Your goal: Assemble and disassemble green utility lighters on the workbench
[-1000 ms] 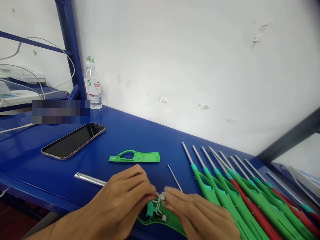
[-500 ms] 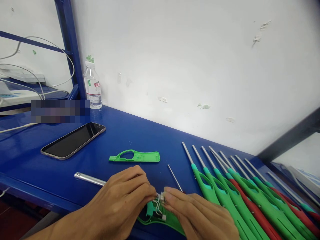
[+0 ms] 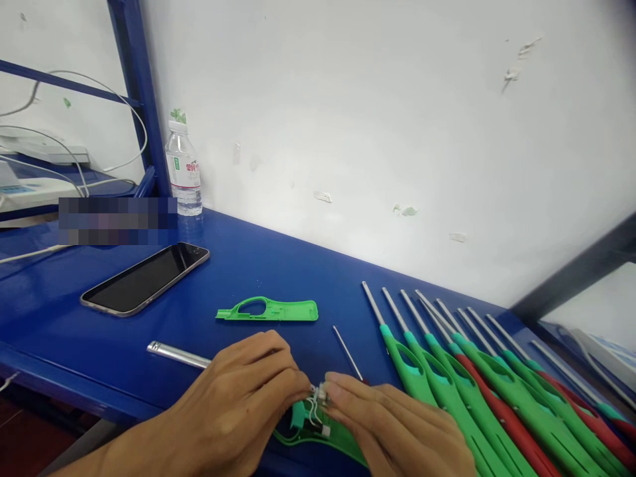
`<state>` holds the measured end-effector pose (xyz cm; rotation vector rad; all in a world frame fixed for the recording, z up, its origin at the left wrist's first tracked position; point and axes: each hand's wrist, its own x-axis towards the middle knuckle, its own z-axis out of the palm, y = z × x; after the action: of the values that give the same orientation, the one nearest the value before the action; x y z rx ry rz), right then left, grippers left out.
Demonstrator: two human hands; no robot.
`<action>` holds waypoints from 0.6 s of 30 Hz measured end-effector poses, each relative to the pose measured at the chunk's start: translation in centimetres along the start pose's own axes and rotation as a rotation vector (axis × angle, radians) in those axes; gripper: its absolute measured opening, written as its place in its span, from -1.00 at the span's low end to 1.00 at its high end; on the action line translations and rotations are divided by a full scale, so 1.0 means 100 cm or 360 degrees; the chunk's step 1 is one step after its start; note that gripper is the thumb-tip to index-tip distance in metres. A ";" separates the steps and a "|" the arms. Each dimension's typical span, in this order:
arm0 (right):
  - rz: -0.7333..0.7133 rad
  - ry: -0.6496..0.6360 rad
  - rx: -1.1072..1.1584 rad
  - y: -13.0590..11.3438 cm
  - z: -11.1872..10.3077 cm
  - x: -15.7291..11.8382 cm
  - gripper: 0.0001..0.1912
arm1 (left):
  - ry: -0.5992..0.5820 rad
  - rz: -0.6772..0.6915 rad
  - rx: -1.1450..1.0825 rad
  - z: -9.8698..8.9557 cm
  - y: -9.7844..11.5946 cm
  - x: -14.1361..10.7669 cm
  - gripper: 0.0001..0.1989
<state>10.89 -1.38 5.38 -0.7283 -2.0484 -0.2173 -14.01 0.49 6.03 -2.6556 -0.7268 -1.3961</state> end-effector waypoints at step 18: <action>0.0122 0.0043 -0.0090 0.000 0.000 -0.002 -0.82 | 0.0105 -0.0020 0.0046 0.002 0.002 0.004 -0.82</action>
<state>10.96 -1.49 5.19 -0.8324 -1.9914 -0.2407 -13.57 0.52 6.21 -2.5744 -0.7522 -1.4572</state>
